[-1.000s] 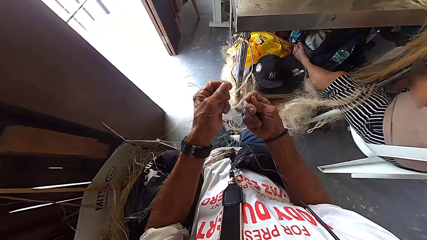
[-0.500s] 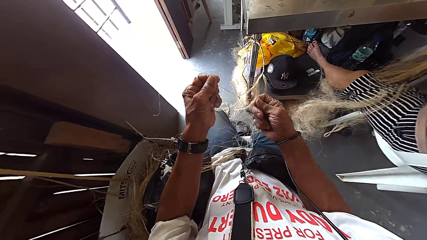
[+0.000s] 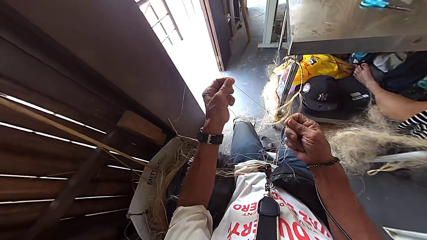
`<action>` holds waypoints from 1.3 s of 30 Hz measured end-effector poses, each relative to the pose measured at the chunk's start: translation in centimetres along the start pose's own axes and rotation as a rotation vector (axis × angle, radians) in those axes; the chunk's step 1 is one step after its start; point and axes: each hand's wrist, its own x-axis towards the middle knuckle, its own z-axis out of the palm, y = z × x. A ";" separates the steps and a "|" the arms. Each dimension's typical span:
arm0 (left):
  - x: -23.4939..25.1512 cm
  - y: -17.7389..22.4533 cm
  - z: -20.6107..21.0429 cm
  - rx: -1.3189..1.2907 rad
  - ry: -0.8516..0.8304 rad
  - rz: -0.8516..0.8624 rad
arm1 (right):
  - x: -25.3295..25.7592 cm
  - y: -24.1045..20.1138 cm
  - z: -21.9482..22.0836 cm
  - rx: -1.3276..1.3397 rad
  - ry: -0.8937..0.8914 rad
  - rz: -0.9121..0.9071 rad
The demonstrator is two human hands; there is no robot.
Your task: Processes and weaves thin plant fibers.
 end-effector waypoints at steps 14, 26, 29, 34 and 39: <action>2.4 3.9 -4.3 0.000 0.145 0.076 | 0.1 0.5 -0.1 -0.098 -0.084 -0.064; 4.7 7.1 -8.8 0.015 0.313 0.154 | 0.3 0.9 -0.3 -0.251 -0.121 -0.047; 4.3 7.9 -9.4 0.008 0.304 0.166 | 0.3 1.0 -0.1 -0.272 -0.128 -0.020; 1.3 8.5 -9.0 0.171 0.204 0.175 | 0.8 0.5 -1.3 -0.535 0.067 -0.130; -0.2 7.8 -8.8 0.255 0.091 0.199 | 1.4 -2.7 -7.0 -0.622 0.323 -0.357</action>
